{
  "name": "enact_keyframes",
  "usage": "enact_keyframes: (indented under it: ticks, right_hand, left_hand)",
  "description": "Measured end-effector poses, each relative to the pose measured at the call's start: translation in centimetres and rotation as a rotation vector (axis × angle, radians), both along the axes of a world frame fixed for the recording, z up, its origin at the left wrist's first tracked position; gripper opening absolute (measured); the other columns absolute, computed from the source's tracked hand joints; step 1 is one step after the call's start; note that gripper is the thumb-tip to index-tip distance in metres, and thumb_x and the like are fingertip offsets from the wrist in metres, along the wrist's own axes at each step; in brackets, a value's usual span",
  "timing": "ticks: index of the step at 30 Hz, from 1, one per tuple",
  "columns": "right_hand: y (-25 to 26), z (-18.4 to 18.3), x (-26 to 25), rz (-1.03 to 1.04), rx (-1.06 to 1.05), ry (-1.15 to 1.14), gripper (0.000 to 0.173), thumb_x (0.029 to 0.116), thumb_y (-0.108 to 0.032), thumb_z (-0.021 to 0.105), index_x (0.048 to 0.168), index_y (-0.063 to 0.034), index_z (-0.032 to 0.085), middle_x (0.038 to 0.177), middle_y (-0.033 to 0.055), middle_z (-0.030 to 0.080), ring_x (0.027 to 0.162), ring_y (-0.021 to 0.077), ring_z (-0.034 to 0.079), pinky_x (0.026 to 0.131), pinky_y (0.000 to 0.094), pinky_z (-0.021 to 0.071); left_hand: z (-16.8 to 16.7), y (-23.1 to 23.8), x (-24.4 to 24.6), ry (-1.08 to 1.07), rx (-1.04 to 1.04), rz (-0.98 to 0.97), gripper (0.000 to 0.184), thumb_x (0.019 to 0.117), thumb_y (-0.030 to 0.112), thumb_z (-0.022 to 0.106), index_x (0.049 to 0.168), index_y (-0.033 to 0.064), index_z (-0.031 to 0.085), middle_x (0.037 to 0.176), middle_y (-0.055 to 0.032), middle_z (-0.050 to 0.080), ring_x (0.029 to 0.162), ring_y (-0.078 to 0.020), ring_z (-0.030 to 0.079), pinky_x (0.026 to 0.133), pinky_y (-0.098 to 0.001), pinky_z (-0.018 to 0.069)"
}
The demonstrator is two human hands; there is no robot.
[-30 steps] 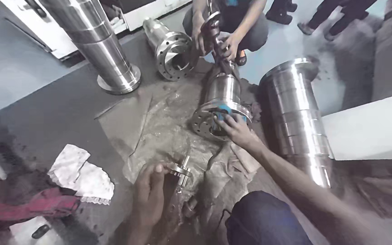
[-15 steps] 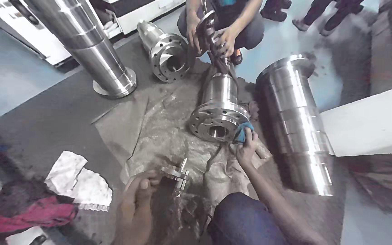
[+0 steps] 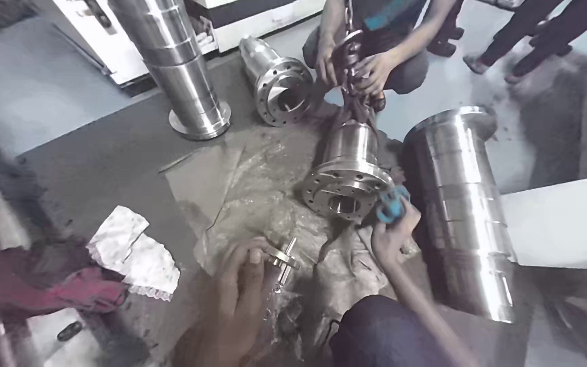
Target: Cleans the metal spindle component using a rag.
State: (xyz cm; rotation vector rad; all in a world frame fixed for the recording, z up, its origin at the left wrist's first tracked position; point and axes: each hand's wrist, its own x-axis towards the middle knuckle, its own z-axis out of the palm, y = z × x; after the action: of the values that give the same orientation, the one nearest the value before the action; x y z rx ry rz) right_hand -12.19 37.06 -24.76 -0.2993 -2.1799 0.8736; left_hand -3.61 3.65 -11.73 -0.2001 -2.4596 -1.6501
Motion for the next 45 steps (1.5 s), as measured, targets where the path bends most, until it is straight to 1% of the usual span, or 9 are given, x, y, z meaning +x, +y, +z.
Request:
enact_keyframes:
  ticks: [3, 6, 14, 26, 30, 32, 35, 41, 45]
  right_hand:
    - [-1.0, 0.3, -6.2, 0.175, 0.372, 0.046, 0.052, 0.0806, -0.006, 0.071, 0.132, -0.0049, 0.065, 0.128, 0.0334, 0.055, 0.119, 0.0515, 0.054, 0.098, 0.0642, 0.0462]
    - [-4.1, -0.5, -10.3, 0.494, 0.761, 0.028, 0.043, 0.0905, -0.004, 0.067, 0.133, -0.0109, 0.067, 0.123, 0.0264, 0.065, 0.11, 0.0477, 0.063, 0.091, 0.0619, 0.0523]
    - [-7.8, -7.3, -11.3, 1.042, 1.323, -0.582, 0.024, 0.0986, 0.001, 0.052, 0.114, 0.0027, 0.071, 0.141, 0.0158, 0.058, 0.131, 0.0339, 0.055, 0.106, 0.0478, 0.0475]
    - [-3.9, -7.2, -6.0, 1.003, 1.269, -0.954, 0.032, 0.1006, -0.002, 0.052, 0.13, 0.0076, 0.061, 0.151, 0.0224, 0.048, 0.142, 0.0409, 0.043, 0.116, 0.0533, 0.0382]
    - [-4.9, -7.5, -6.1, 0.973, 1.31, -0.926, 0.031, 0.0982, -0.006, 0.059, 0.127, 0.0047, 0.064, 0.144, 0.0217, 0.054, 0.135, 0.0388, 0.05, 0.114, 0.0535, 0.0374]
    - [-5.7, -6.7, -7.1, 1.011, 1.349, -0.877, 0.028, 0.0967, -0.002, 0.058, 0.123, 0.0043, 0.067, 0.145, 0.0222, 0.054, 0.139, 0.0391, 0.047, 0.118, 0.0564, 0.0312]
    - [-7.8, -3.4, -9.6, 1.007, 1.3, -0.575, 0.017, 0.0949, -0.001, 0.061, 0.106, 0.0011, 0.073, 0.137, 0.0187, 0.06, 0.129, 0.0376, 0.054, 0.109, 0.0557, 0.0428]
    - [-5.2, 5.3, -10.4, 0.705, 0.979, -0.301, 0.022, 0.0974, -0.008, 0.059, 0.116, -0.0105, 0.071, 0.128, 0.0181, 0.064, 0.115, 0.0416, 0.061, 0.091, 0.0573, 0.052]
    - [3.7, 3.1, -5.7, 0.501, 0.69, -0.122, 0.048, 0.0877, -0.002, 0.068, 0.135, -0.0149, 0.066, 0.13, 0.0242, 0.062, 0.118, 0.0459, 0.059, 0.097, 0.0598, 0.0499]
  left_hand:
    - [0.1, 0.4, -0.1, -0.033, 0.051, 0.013, 0.053, 0.1102, 0.042, 0.034, 0.117, 0.0011, 0.066, 0.11, -0.0068, 0.069, 0.092, -0.0115, 0.07, 0.078, -0.0291, 0.0621]
    - [0.2, 0.8, 0.1, -0.071, 0.058, -0.017, 0.052, 0.1094, 0.043, 0.036, 0.118, 0.0009, 0.066, 0.113, -0.0068, 0.068, 0.096, -0.0121, 0.07, 0.082, -0.0299, 0.0616]
    - [0.4, 1.3, 0.5, 0.002, 0.001, 0.011, 0.054, 0.1091, 0.047, 0.037, 0.115, 0.0036, 0.068, 0.109, -0.0056, 0.068, 0.093, -0.0114, 0.07, 0.078, -0.0301, 0.0623]
    - [1.1, -0.5, 0.9, -0.078, -0.003, 0.061, 0.052, 0.1092, 0.045, 0.035, 0.118, 0.0038, 0.066, 0.112, -0.0044, 0.068, 0.093, -0.0104, 0.07, 0.08, -0.0295, 0.0618]
    - [0.8, -0.3, 0.5, -0.086, -0.069, 0.029, 0.054, 0.1082, 0.048, 0.035, 0.115, 0.0071, 0.069, 0.106, -0.0018, 0.068, 0.092, -0.0077, 0.069, 0.079, -0.0283, 0.0604]
    - [0.6, -0.2, 0.5, -0.065, -0.067, 0.01, 0.054, 0.1085, 0.048, 0.035, 0.115, 0.0071, 0.069, 0.108, -0.0024, 0.069, 0.092, -0.0085, 0.07, 0.079, -0.0283, 0.0614]
    - [-0.2, -0.6, -0.1, -0.05, -0.071, -0.015, 0.056, 0.1093, 0.048, 0.034, 0.116, 0.0046, 0.068, 0.108, -0.0041, 0.069, 0.091, -0.009, 0.07, 0.079, -0.028, 0.0617]
    - [-0.9, -0.9, -0.8, -0.134, -0.119, 0.042, 0.057, 0.109, 0.048, 0.032, 0.117, 0.0027, 0.066, 0.106, -0.0042, 0.071, 0.09, -0.0076, 0.071, 0.079, -0.028, 0.0615]
    - [-0.8, -1.0, -0.4, -0.138, -0.137, 0.03, 0.059, 0.109, 0.05, 0.031, 0.119, 0.0049, 0.067, 0.11, -0.0037, 0.07, 0.091, -0.0083, 0.07, 0.078, -0.0281, 0.0611]
